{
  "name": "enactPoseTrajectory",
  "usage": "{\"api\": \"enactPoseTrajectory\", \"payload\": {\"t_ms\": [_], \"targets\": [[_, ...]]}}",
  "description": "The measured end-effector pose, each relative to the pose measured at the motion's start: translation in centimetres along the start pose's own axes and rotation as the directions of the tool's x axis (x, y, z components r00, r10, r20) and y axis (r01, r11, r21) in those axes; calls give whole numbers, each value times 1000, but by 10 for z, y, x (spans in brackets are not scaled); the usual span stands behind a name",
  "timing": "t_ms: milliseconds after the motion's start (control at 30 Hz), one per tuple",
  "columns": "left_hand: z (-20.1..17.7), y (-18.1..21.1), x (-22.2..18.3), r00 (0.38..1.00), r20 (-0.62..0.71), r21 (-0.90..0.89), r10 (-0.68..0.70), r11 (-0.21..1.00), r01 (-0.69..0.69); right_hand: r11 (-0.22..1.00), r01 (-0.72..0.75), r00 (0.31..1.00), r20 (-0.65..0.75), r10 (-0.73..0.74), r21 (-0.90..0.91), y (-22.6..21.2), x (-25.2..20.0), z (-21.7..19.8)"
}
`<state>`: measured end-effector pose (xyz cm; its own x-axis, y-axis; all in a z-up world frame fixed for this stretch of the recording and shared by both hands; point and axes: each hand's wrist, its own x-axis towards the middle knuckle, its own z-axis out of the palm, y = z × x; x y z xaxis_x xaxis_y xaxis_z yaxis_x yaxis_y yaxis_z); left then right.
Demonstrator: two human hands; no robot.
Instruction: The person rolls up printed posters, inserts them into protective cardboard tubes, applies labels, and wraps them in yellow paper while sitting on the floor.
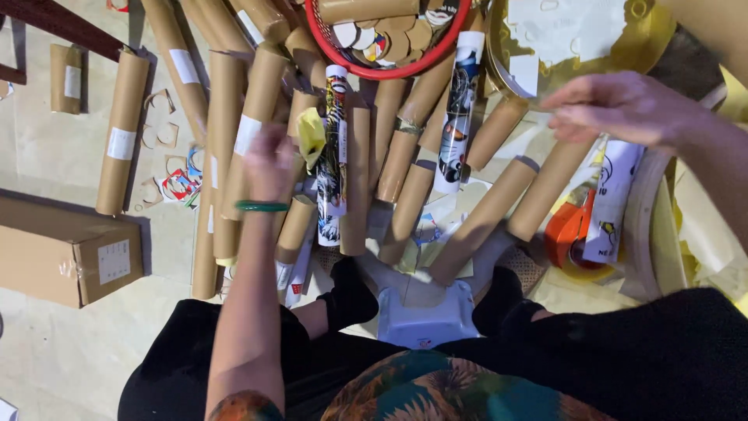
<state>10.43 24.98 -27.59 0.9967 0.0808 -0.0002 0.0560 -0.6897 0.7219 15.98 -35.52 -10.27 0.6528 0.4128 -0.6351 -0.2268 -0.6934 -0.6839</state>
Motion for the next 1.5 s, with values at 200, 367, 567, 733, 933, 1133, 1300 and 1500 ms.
{"api": "enactPoseTrajectory", "payload": {"t_ms": [200,367,567,733,933,1133,1300,1500], "targets": [[100,51,-42,994,-56,526,98,849,-54,977,-162,986,-6,164,136,-6,8,19],[89,87,-58,996,-81,144,-29,989,41,980,-91,995,-22,96,177,58,20,34],[143,136,-100,925,245,-541,-291,751,380,965,48,995,-69,-68,-259,136,50,92],[189,159,-138,739,441,-605,-510,439,664,476,332,842,28,-539,-814,188,76,170],[208,145,-164,678,595,-543,-431,406,735,159,369,714,169,-680,-916,166,90,201],[201,135,-172,760,566,-492,-319,610,622,135,368,690,173,-702,-920,118,77,127],[215,99,-183,731,571,-626,-374,378,682,298,428,768,169,-618,-853,178,70,128],[209,111,-178,717,567,-700,-405,221,679,233,507,800,352,-487,-830,195,84,127]]}}
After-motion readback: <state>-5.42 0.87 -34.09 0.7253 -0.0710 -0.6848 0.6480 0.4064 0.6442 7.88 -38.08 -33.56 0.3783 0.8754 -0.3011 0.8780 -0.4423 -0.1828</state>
